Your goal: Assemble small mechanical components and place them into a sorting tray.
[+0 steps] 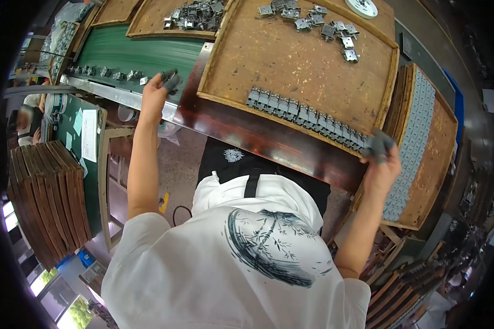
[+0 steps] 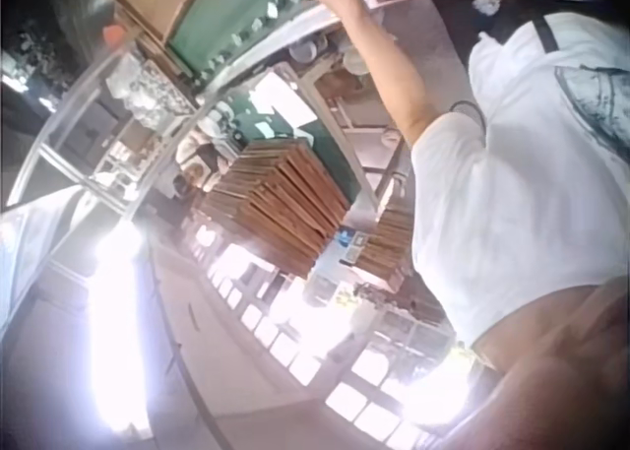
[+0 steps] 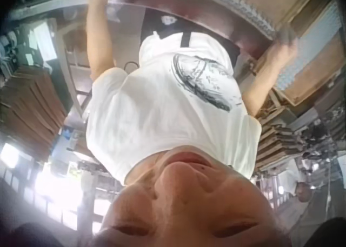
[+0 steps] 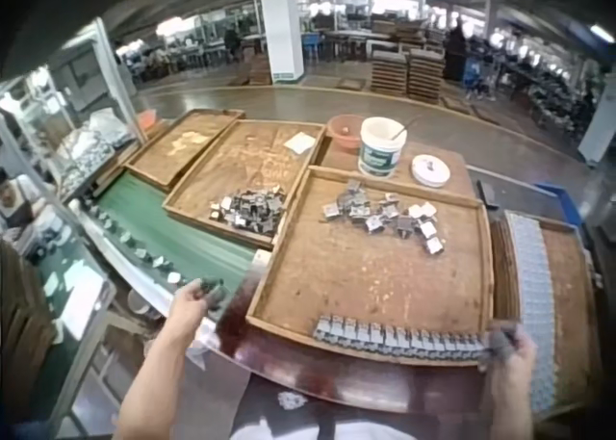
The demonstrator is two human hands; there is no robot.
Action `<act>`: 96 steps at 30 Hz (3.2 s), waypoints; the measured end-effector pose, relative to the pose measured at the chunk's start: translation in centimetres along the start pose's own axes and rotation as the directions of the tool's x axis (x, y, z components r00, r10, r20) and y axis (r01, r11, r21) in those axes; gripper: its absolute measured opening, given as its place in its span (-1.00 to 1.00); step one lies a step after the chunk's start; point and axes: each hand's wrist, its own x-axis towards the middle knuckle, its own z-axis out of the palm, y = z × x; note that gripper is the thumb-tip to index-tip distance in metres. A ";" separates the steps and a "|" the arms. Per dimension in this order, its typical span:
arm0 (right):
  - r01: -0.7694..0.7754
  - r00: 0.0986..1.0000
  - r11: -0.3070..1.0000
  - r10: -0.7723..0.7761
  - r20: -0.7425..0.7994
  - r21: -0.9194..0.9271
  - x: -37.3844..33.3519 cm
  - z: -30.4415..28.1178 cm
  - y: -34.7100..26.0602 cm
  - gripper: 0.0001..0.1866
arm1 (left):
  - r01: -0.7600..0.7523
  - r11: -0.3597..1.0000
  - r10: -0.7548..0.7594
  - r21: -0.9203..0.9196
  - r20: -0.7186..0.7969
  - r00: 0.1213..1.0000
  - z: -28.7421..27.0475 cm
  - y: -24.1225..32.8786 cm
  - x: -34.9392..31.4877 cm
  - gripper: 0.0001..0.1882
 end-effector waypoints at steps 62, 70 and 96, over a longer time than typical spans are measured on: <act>0.400 0.858 0.773 -0.128 0.497 -0.493 -3.6 10.4 -2.4 -0.58 | -0.589 0.792 0.576 -0.157 0.510 0.639 19.9 4.6 -13.6 -0.19; 0.342 0.810 0.891 -0.119 0.574 -0.297 -4.5 10.7 -1.9 -0.61 | -0.799 0.580 0.694 -0.157 0.609 0.384 18.5 6.4 -13.2 -0.28; -0.196 0.733 0.867 -0.180 -0.656 -0.457 -7.9 -18.9 -0.7 -0.70 | -0.466 0.885 0.431 -0.024 0.421 0.798 12.3 2.9 -3.9 -0.31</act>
